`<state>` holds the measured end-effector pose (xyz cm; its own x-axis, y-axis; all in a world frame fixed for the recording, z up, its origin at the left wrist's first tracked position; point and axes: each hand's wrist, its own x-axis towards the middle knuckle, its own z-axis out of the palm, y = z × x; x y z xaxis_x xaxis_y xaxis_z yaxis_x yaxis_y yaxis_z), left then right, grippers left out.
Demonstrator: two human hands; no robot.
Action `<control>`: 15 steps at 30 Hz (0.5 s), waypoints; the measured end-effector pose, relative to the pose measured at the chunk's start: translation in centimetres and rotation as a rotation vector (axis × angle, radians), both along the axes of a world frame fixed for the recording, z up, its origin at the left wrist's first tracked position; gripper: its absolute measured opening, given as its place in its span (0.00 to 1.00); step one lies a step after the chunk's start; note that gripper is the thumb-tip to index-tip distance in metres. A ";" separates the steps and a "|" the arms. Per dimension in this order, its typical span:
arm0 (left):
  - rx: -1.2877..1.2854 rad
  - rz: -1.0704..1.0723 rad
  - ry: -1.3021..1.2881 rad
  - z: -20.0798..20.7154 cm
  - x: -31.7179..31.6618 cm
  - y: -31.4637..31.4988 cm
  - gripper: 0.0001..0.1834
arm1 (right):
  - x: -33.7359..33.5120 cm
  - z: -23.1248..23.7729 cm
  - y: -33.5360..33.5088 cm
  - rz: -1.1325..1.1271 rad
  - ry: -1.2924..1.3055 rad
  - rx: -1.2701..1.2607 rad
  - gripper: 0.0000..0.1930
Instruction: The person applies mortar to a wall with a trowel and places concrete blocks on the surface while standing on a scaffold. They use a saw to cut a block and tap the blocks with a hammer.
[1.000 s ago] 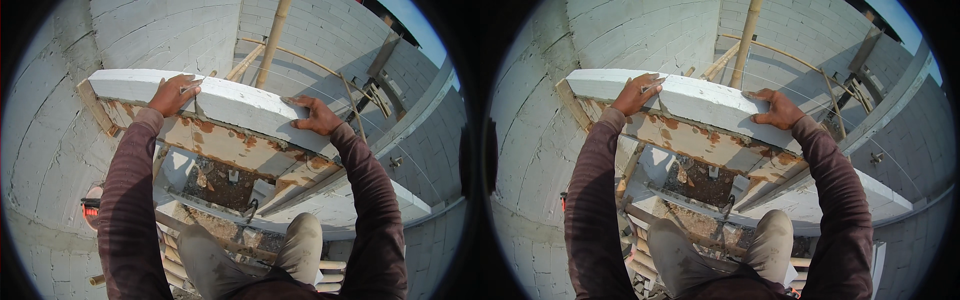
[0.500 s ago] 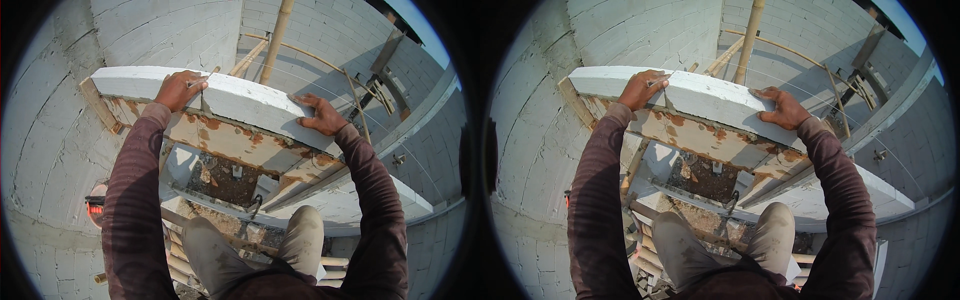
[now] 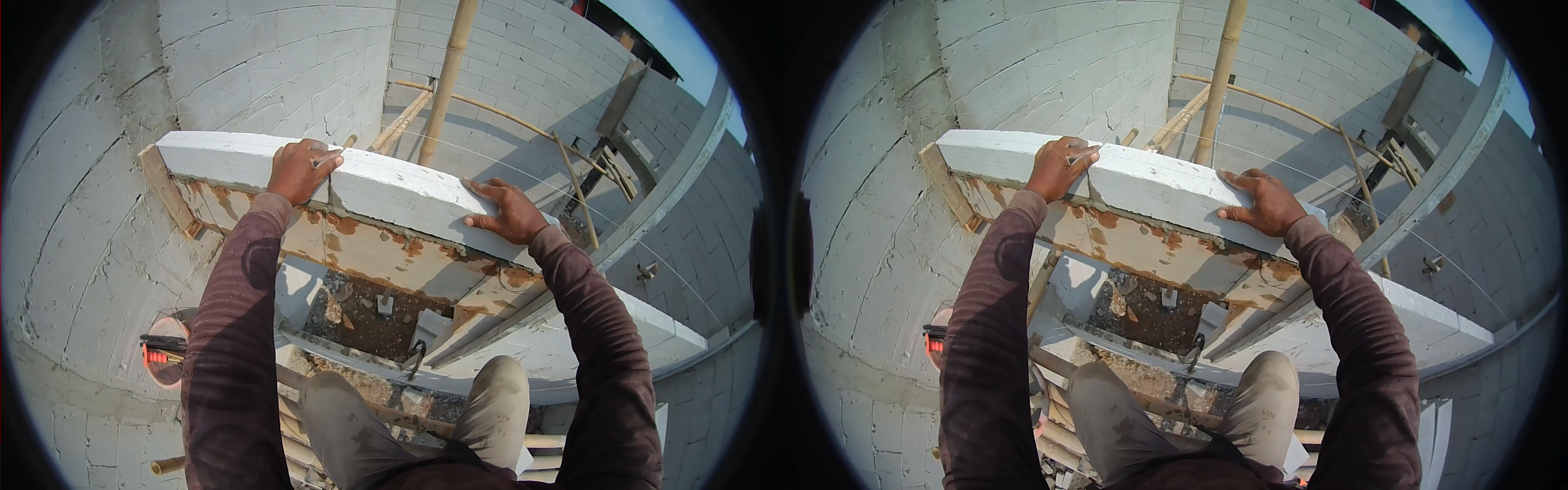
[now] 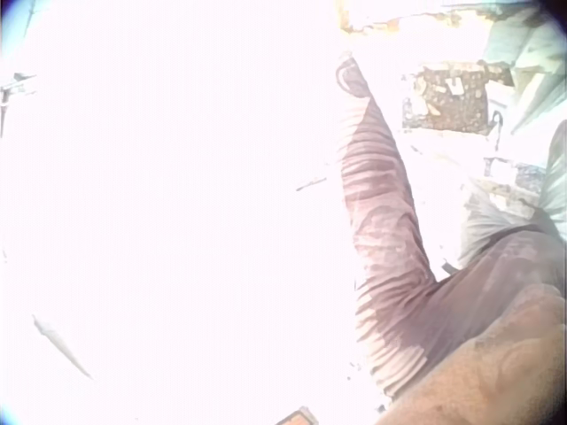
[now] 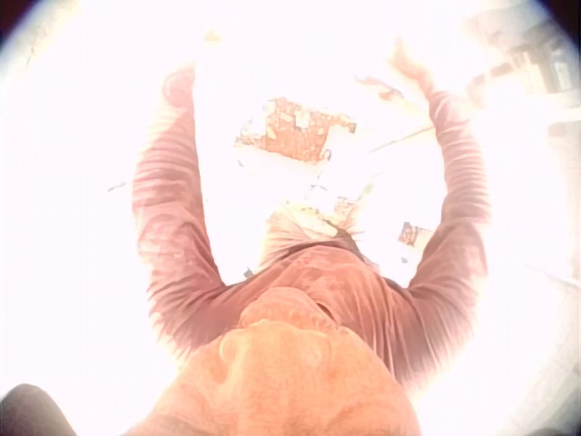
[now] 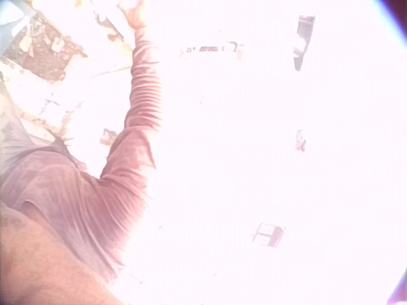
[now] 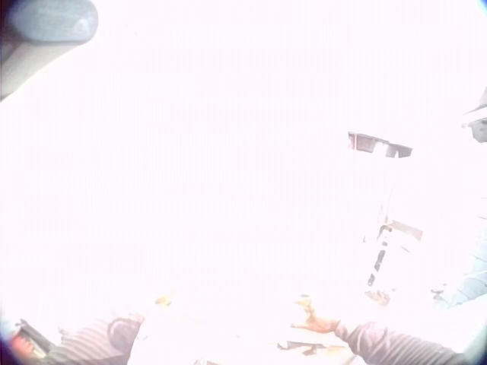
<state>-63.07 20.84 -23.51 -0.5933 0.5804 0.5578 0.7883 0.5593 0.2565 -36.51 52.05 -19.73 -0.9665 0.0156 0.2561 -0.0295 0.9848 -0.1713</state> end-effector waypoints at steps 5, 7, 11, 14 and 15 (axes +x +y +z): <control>0.024 0.014 0.046 -0.5 0.3 -0.2 0.20 | -0.2 -0.1 0.0 0.011 -0.018 -0.034 0.41; 0.039 0.007 0.034 0.0 0.3 -0.1 0.20 | -0.4 0.0 0.1 0.039 0.026 0.003 0.41; 0.047 0.014 -0.026 0.4 0.4 0.3 0.19 | -0.4 0.0 0.5 0.034 0.051 0.021 0.40; 0.071 -0.009 -0.023 0.3 0.3 0.5 0.20 | -0.2 0.4 0.0 -0.026 -0.021 0.008 0.40; 0.069 -0.015 -0.018 0.2 0.3 0.4 0.20 | -0.3 0.2 -0.2 -0.017 -0.014 0.007 0.40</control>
